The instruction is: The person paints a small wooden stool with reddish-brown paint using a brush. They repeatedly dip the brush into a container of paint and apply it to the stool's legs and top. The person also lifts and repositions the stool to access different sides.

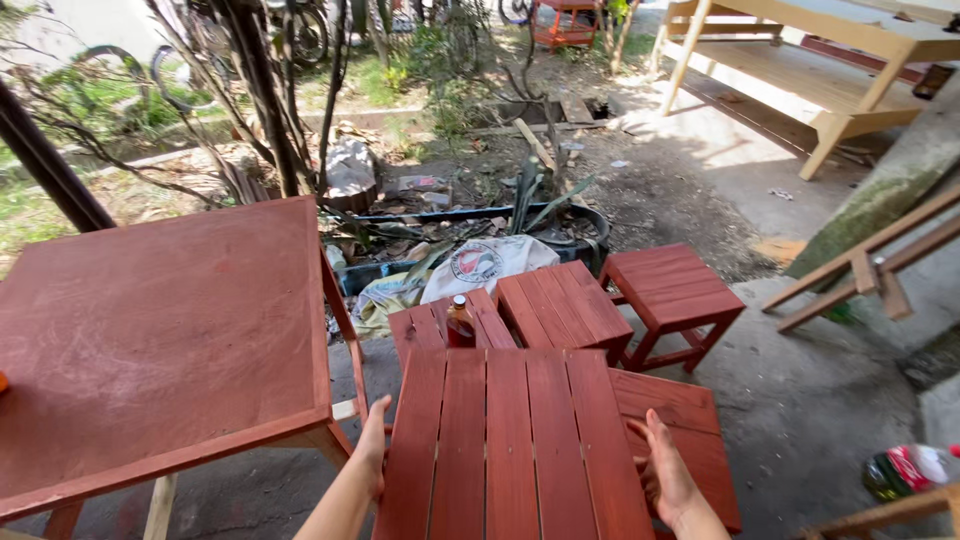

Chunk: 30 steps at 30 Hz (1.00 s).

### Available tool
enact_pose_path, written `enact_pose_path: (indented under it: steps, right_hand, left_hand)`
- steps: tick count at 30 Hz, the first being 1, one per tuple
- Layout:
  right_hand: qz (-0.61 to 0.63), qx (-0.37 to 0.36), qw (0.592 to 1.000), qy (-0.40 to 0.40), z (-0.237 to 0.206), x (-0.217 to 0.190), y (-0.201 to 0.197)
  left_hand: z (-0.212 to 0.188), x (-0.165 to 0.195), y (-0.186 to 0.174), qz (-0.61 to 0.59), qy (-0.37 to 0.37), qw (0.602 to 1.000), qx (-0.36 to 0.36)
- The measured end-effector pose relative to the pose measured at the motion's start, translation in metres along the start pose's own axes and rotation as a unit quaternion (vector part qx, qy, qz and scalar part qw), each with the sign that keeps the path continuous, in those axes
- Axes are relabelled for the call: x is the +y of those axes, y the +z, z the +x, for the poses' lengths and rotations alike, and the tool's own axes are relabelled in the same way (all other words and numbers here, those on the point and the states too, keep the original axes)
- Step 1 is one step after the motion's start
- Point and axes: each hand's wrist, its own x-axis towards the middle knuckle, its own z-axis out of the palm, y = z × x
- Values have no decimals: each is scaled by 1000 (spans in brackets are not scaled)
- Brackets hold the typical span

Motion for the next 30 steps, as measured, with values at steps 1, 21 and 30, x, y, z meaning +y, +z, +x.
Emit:
enact_pose_path:
  steps: [1,21,30]
  right_hand:
    - [4,-10,1000,6,14,5,8]
    - [16,42,998,44,243,186,5]
    - [-40,61,996,51,319,232,0]
  left_hand:
    - [13,-3,-9,-15,-2,1000,5]
    - [276,-153,-59,-110,-5,993,40]
    - [347,-212,-58,-148,-13,986,71]
